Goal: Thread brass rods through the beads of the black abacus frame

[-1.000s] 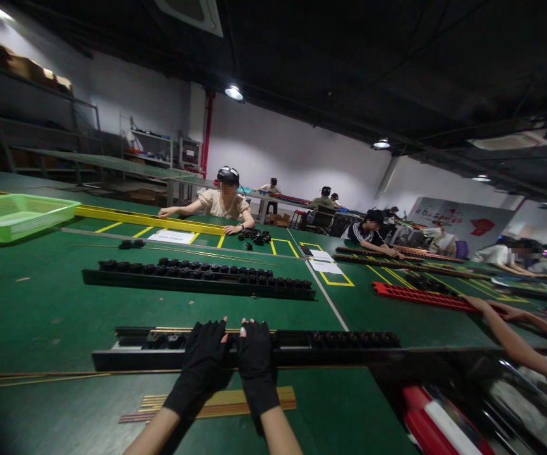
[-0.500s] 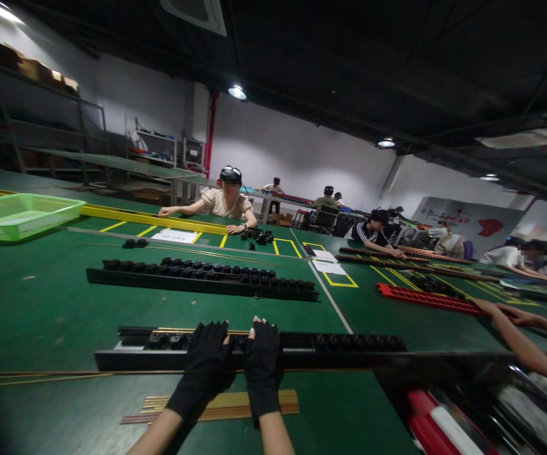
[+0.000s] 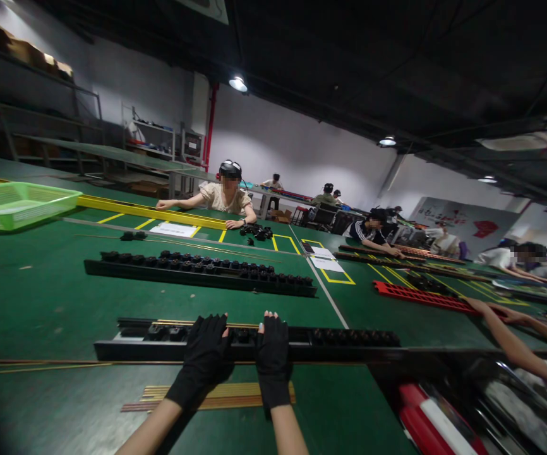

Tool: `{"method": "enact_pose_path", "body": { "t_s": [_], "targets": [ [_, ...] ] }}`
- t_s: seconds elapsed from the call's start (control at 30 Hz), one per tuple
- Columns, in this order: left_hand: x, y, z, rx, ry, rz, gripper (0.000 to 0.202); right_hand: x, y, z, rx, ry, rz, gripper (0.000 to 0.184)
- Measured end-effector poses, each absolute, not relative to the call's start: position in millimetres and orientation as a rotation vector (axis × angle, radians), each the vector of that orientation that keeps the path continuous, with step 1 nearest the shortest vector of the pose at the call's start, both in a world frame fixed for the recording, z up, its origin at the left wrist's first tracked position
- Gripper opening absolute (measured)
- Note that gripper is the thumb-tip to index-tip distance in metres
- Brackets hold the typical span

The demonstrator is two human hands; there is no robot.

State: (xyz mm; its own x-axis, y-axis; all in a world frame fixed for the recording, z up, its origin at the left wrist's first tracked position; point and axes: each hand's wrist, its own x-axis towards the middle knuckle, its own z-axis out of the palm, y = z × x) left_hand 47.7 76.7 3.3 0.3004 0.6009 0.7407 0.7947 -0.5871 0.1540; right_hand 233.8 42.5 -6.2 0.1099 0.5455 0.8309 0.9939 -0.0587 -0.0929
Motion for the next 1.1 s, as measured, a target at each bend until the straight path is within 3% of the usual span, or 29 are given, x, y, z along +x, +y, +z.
{"method": "enact_pose_path", "body": {
  "t_s": [0.5,0.73,1.1],
  "targets": [
    [49,77,4,-2.277,-1.279,-1.150,0.039,224,42,2,-1.823,-1.473,-0.813,0.042],
    [49,82,-6,-2.314,-1.291,-1.250,0.044,208,47,-1,-1.779,-1.654,-0.905,0.057],
    [48,76,10,-2.349,-1.348,-1.210,0.040,206,48,-3,-1.787,-1.664,-0.880,0.056]
  ]
}}
